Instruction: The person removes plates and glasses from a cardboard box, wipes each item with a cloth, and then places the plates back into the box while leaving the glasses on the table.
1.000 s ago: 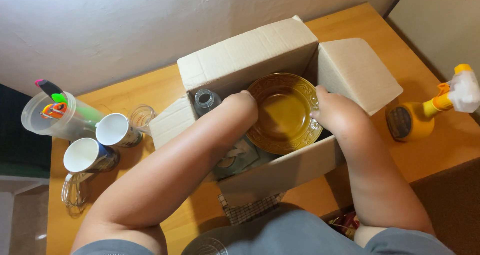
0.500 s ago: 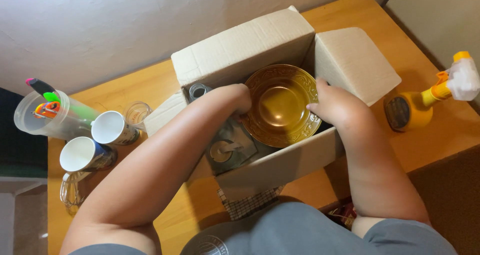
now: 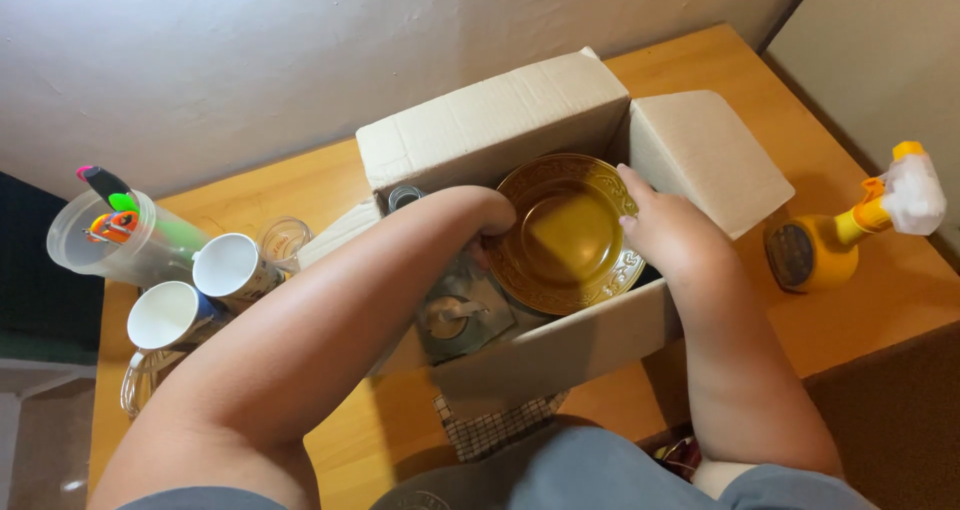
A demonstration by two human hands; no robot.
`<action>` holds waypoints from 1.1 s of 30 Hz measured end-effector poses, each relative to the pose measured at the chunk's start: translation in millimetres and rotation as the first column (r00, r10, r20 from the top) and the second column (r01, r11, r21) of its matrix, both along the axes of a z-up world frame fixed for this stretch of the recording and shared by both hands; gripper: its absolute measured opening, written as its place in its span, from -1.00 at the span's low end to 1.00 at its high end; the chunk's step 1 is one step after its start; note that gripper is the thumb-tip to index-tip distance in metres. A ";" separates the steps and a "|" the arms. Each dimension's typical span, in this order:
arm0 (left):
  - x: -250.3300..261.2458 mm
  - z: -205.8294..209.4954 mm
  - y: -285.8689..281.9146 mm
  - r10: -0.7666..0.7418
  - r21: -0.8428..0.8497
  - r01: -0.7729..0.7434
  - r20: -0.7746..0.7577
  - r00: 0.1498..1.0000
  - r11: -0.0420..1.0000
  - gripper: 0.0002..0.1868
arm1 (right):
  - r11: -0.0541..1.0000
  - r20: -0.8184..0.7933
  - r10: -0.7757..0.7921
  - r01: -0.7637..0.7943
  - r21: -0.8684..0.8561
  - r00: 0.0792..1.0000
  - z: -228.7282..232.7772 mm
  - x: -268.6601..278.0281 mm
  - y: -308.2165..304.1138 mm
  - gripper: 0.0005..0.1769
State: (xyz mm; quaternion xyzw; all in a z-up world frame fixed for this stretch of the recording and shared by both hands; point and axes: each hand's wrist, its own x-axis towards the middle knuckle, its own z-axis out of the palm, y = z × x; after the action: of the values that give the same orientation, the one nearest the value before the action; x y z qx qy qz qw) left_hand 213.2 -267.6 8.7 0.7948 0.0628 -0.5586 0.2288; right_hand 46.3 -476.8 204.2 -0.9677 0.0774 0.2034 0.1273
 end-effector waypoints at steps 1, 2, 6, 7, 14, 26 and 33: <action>-2.1 3.8 1.2 0.003 0.000 -0.003 -0.003 1.000 1.000 -0.30 | 1.000 -0.003 0.003 -0.003 0.000 1.000 3.3 -1.7 0.9 -0.26; -3.4 8.0 3.0 0.050 0.050 -0.049 -0.019 0.999 0.998 -0.25 | 1.000 -0.006 -0.004 0.004 -0.004 1.000 6.1 -3.1 2.2 -0.26; -18.6 70.2 -10.0 -0.343 0.086 0.345 -0.045 0.938 0.934 -0.41 | 0.997 0.003 -0.061 0.061 0.037 0.998 -8.0 3.3 -5.7 -0.25; -19.0 65.5 -8.8 -0.342 0.086 0.345 -0.050 0.939 0.935 -0.41 | 0.997 -0.003 -0.060 0.060 0.039 0.998 -12.4 5.6 -7.3 -0.25; -1.4 27.5 -2.3 -0.083 0.036 0.083 -0.005 0.997 0.996 -0.47 | 1.000 0.033 -0.020 0.020 -0.012 0.999 -6.3 1.9 -3.7 -0.24; -30.0 46.1 -1.0 0.133 -0.115 -0.115 0.165 0.977 0.987 -0.51 | 0.995 0.106 -0.087 0.093 -0.044 0.991 -4.9 -1.9 -3.1 -0.29; -29.2 58.1 -10.4 0.063 0.025 -0.066 0.107 0.992 0.998 -0.46 | 0.992 0.224 -0.117 0.122 -0.010 0.967 14.8 -33.3 1.0 -0.37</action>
State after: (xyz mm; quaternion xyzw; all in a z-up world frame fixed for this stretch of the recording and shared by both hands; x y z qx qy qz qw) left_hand 184.0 -278.1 66.8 0.8242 0.0841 -0.5068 0.2384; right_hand 13.0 -475.7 219.0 -0.9794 0.1233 0.0844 0.1358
